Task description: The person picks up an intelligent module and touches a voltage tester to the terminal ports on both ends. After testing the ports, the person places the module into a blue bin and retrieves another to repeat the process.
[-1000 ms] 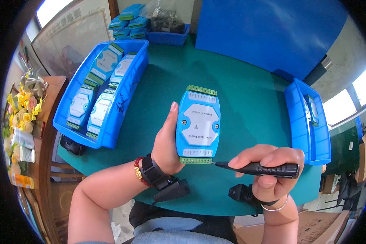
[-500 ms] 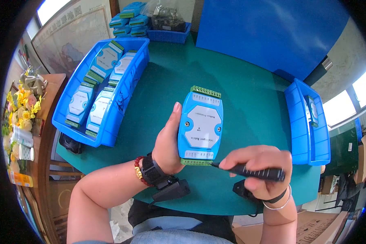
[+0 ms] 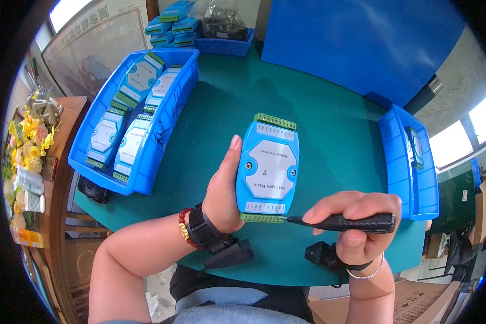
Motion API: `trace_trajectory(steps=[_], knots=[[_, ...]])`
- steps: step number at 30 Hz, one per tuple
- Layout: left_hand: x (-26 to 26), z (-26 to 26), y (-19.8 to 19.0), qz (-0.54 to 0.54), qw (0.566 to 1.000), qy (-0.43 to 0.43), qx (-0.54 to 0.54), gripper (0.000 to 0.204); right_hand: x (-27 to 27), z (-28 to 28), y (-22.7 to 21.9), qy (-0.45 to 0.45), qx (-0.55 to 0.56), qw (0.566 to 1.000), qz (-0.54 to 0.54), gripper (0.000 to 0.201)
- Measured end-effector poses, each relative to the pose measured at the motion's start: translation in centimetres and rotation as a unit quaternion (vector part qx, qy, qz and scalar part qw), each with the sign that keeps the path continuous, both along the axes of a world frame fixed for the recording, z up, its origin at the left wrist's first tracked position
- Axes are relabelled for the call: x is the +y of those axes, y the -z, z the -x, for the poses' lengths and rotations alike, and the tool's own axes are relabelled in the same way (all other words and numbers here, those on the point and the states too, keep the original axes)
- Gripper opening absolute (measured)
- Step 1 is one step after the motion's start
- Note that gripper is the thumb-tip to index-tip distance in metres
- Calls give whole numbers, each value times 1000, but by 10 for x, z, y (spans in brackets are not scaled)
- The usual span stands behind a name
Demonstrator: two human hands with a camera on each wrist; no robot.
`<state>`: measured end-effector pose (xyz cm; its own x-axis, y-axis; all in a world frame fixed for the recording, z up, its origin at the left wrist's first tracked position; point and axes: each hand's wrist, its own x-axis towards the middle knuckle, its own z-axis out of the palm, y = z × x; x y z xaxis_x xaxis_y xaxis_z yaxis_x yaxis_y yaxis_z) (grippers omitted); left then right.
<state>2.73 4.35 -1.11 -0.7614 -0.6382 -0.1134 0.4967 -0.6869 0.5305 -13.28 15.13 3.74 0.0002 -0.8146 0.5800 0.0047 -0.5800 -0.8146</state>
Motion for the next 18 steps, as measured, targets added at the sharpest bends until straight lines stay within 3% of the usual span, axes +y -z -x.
trace_trajectory(steps=[4,7,10,12,15,18], knots=[[2,0,-4,3,1000,12,-14,59,0,-5,1,-17,-37,999,24,26],[2,1,0,2,999,18,-39,62,-2,-2,-2,-18,67,998,2,24],[3,1,-5,-11,998,36,-40,57,-12,5,-10,-56,183,980,49,28],[4,2,-4,-14,998,40,-41,56,-14,5,-11,-73,206,975,49,30],[4,3,-3,-22,998,46,-41,56,-11,1,-6,-76,108,991,-33,26],[5,4,-2,-13,998,36,-59,60,-2,-11,-2,-19,-7,996,-89,22]])
